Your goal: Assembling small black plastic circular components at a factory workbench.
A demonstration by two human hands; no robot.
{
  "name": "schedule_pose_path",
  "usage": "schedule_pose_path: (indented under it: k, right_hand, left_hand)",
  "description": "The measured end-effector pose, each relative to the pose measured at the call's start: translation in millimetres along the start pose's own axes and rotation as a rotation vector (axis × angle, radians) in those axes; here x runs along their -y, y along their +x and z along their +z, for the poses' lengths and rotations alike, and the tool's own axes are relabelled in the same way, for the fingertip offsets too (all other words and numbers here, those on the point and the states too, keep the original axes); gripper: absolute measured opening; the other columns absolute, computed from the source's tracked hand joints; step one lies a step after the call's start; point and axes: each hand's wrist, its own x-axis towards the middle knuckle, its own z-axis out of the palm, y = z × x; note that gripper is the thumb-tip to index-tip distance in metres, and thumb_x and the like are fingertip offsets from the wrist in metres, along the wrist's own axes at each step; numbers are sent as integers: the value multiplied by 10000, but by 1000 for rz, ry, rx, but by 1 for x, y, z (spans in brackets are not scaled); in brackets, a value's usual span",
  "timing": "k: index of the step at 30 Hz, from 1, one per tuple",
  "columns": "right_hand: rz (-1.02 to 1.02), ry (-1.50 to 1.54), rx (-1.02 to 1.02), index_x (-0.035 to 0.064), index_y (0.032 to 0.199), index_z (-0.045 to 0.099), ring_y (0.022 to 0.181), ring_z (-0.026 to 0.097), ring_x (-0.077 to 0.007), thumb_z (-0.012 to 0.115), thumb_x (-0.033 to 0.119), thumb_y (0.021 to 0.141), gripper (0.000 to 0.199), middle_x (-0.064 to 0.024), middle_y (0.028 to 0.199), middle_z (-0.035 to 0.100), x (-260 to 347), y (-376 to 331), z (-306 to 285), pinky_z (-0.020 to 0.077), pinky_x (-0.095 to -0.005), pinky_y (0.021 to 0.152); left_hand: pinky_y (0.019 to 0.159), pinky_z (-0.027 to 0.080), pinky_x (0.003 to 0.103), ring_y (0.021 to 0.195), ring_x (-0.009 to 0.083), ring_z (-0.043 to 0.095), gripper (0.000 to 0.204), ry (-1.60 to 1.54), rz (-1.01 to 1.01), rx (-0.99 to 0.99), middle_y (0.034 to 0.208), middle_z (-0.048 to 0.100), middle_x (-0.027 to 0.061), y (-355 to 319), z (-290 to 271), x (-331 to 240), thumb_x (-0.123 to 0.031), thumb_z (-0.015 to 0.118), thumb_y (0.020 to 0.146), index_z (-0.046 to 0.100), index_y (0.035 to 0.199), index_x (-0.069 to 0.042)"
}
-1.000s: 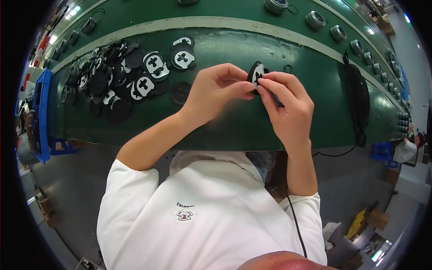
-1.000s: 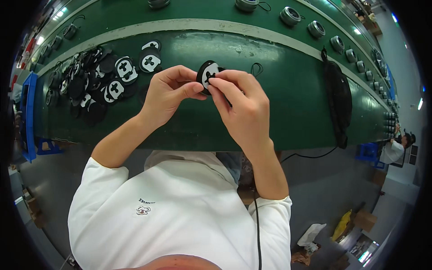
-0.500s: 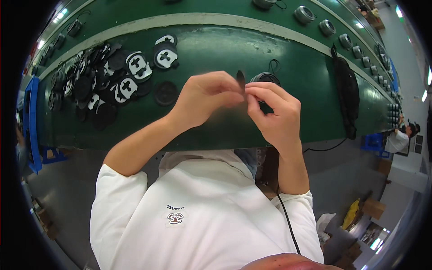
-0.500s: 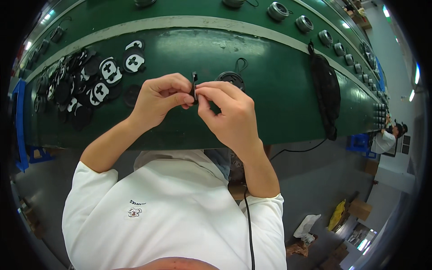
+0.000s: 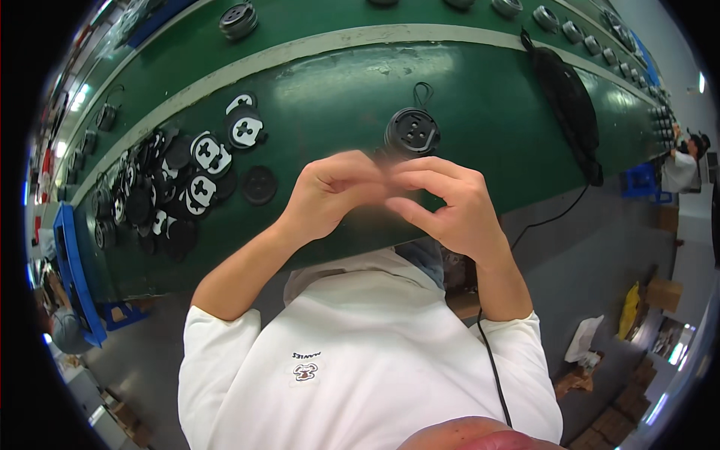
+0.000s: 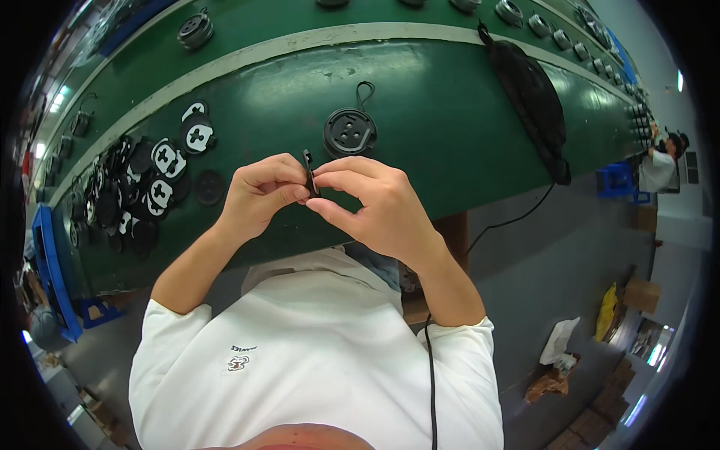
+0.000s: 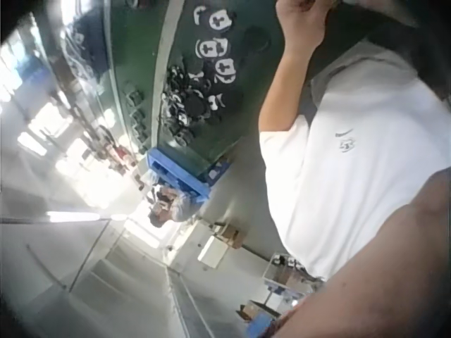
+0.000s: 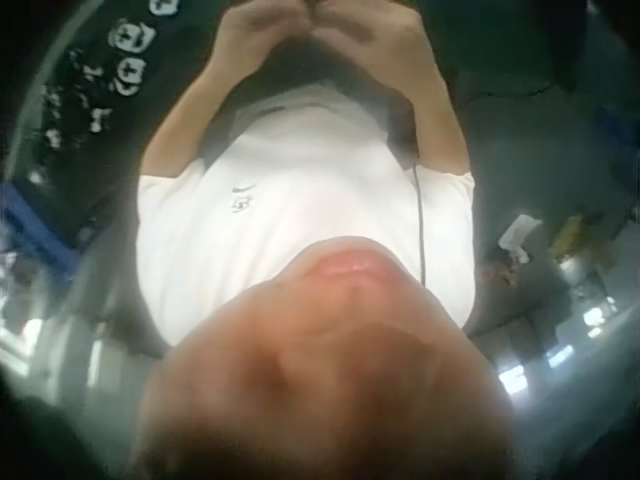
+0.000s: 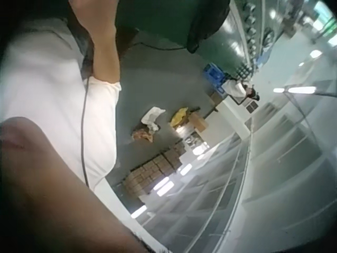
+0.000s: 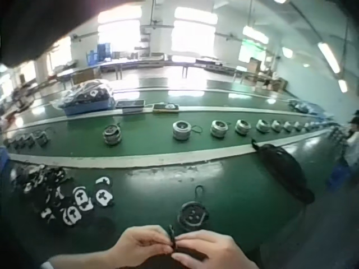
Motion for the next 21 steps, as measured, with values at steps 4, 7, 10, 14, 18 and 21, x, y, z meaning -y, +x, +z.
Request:
schedule_pose_path:
  k: [4,7,10,14,18,21]
  right_hand:
    - [-26,29,-46,-6,977,796,770,687,-179,789,-32,825,154,-68,1044,798,-5,-9,1,546,-268,676]
    - [-27,55,-53,-3,964,789,767,669,-170,769,-69,789,188,-57,1012,792,-4,-14,1,525,-275,679]
    - [23,86,-53,-3,939,777,759,663,-166,752,-77,780,177,-57,1000,790,-2,-20,-8,516,-269,668]
    - [137,116,-189,20,890,759,653,552,-119,703,-61,807,129,-28,864,747,-6,-32,-46,445,-250,577]
    - [198,678,-883,7,1121,722,670,614,-118,699,103,1015,145,-80,922,738,-42,-120,-133,489,-210,613]
    - [371,475,-1198,4,1127,726,687,624,-122,703,158,1038,180,-81,889,720,-98,-223,-162,492,-219,630]
  left_hand:
    - [796,583,272,855,188,648,88,4,-19,21,1020,680,106,2,4,1,83,741,944,746,1011,26]
    - [778,590,274,831,198,673,107,-56,0,-13,997,683,114,-1,9,2,101,727,936,743,1014,29]
    - [743,576,265,793,185,685,118,-95,-77,22,945,704,101,-6,13,-4,94,704,951,740,1039,24]
    - [621,605,282,663,241,743,120,-247,-213,36,809,739,156,-6,7,-8,74,657,989,689,1101,45]
    - [564,615,294,696,308,783,132,-172,-277,-125,861,774,235,-6,6,-17,44,650,1002,657,1131,70]
    - [599,627,301,757,315,794,161,-89,-152,-125,955,787,257,-4,-3,-13,37,665,994,668,1150,80]
